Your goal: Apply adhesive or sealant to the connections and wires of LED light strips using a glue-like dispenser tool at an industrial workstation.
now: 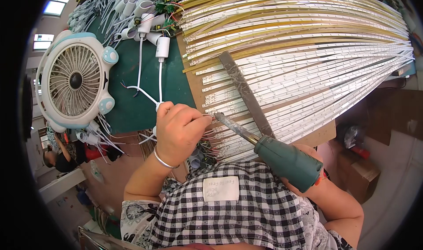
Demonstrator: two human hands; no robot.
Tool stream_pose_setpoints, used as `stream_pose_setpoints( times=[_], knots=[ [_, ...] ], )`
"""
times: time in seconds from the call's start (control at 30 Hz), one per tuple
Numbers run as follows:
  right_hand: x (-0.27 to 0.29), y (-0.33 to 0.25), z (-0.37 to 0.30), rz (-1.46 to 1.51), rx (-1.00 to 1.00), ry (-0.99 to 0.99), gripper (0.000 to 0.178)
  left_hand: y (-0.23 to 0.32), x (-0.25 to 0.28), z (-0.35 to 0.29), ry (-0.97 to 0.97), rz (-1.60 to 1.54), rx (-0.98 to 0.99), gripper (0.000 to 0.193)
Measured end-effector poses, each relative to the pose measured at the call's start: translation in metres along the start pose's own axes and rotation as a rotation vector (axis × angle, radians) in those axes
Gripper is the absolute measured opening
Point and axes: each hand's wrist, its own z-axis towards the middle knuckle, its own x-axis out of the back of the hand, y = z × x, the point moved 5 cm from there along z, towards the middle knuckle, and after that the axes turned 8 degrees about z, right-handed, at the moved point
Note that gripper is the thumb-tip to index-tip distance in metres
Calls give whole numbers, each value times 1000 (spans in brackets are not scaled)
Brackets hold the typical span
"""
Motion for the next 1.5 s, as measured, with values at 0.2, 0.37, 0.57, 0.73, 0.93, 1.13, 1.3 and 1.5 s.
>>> stream_pose_setpoints(
  times=[0.2,0.37,0.57,0.73,0.93,1.13,1.3,1.5],
  knots=[
    [-4,7,-10,-58,-17,-12,29,2,0,0,0,21,-10,15],
    [-3,2,-7,-106,17,-19,31,3,1,0,2,18,-10,16],
    [3,1,3,233,-252,-44,27,4,1,-1,-2,-2,-12,16],
    [7,2,-4,259,-222,24,26,4,2,1,-13,4,-16,17],
    [5,10,-11,271,-349,-53,27,4,1,2,-29,11,-17,18],
    [4,14,-13,312,-226,-16,29,4,0,3,-38,0,-21,19],
    [2,17,-13,389,-282,-10,29,7,1,3,-37,41,0,19],
    [1,17,-12,355,-283,9,29,8,2,4,-26,70,-1,19]
  ],
)
